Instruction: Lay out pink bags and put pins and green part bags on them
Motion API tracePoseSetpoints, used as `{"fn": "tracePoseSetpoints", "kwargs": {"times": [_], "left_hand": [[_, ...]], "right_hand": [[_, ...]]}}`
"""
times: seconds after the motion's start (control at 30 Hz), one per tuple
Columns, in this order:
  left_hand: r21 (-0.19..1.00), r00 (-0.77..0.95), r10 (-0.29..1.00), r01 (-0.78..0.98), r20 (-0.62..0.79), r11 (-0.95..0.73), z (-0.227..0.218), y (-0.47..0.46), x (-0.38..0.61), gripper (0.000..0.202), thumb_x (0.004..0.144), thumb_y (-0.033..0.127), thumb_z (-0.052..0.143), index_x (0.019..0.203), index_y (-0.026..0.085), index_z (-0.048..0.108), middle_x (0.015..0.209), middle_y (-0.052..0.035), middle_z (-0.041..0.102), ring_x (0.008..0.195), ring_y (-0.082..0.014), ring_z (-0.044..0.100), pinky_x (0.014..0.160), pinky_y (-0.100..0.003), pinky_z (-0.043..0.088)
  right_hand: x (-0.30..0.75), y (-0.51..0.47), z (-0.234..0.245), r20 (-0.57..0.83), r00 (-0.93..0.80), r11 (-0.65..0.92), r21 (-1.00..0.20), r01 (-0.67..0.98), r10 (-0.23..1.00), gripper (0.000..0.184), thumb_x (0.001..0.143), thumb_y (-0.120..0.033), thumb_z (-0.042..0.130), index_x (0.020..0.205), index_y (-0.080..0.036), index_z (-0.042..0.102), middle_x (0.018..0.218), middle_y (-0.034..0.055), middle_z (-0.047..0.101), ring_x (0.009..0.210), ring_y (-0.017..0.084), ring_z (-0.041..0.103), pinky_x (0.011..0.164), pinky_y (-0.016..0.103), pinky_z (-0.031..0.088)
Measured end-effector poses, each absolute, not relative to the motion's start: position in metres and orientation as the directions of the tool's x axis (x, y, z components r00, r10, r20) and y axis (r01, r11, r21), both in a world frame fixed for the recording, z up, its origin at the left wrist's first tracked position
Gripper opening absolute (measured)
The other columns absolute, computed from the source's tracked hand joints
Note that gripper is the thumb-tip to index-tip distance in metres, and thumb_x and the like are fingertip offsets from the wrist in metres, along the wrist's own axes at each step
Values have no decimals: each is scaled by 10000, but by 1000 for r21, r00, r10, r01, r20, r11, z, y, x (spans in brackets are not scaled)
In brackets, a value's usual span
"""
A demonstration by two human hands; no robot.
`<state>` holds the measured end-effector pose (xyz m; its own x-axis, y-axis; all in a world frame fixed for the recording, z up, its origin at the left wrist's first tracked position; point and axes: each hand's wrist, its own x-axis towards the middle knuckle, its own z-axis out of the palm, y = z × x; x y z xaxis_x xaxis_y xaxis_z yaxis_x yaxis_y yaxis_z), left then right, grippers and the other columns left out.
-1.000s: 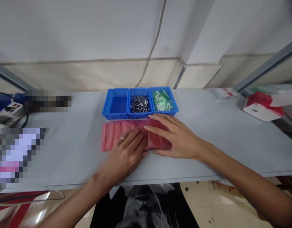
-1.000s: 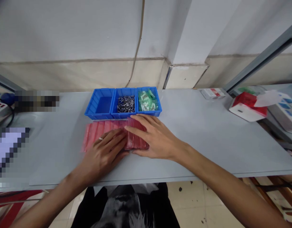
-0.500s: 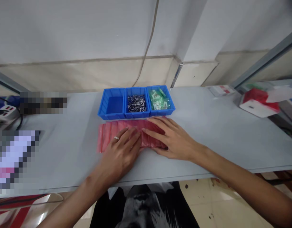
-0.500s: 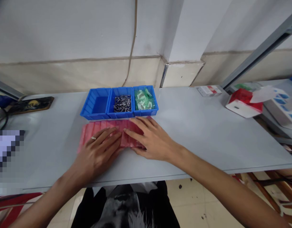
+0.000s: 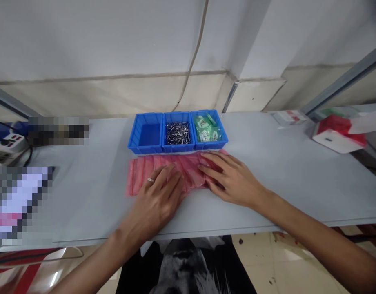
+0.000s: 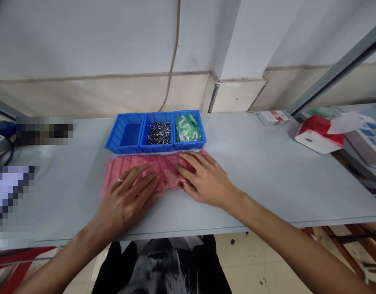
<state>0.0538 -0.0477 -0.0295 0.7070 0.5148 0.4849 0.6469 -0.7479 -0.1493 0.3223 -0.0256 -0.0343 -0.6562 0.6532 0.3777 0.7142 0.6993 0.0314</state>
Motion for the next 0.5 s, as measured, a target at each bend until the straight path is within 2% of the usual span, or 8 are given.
{"fn": "tracePoseSetpoints", "kwargs": {"times": [0.1, 0.23, 0.43, 0.5], "left_hand": [[-113, 695, 512, 642, 505, -759, -31, -48, 60, 318, 1018, 257, 613, 1261, 60, 674, 1283, -115, 725, 1284, -336, 615, 1010, -489, 568], [-143, 724, 492, 619, 483, -772, -33, -44, 65, 292, 1038, 251, 574, 1249, 83, 687, 1262, -95, 740, 1257, -324, 642, 1007, -484, 575], [-142, 710, 493, 630, 503, -763, -36, -44, 66, 249, 1025, 224, 587, 1183, 76, 709, 1203, -102, 760, 1206, -315, 673, 992, -476, 586], [-135, 687, 497, 647, 530, -750, -35, -46, 68, 259, 1025, 242, 594, 1175, 63, 705, 1199, -116, 760, 1210, -309, 674, 991, -463, 586]], "right_hand": [[321, -28, -36, 392, -637, 660, 95, 745, 664, 341, 990, -282, 548, 1231, -126, 732, 1430, 177, 640, 1290, 374, 611, 1003, 546, 584], [318, -32, -37, 404, -633, 632, 155, 759, 660, 326, 983, -266, 545, 1178, -95, 743, 1373, 192, 676, 1250, 371, 635, 965, 534, 597], [314, -36, -38, 395, -625, 615, 169, 770, 673, 337, 1013, -268, 530, 1208, -86, 735, 1343, 189, 696, 1229, 362, 653, 968, 516, 595], [316, -37, -36, 377, -628, 634, 125, 763, 681, 385, 1032, -339, 541, 1304, -115, 697, 1406, 180, 662, 1272, 361, 634, 1000, 534, 583]]}}
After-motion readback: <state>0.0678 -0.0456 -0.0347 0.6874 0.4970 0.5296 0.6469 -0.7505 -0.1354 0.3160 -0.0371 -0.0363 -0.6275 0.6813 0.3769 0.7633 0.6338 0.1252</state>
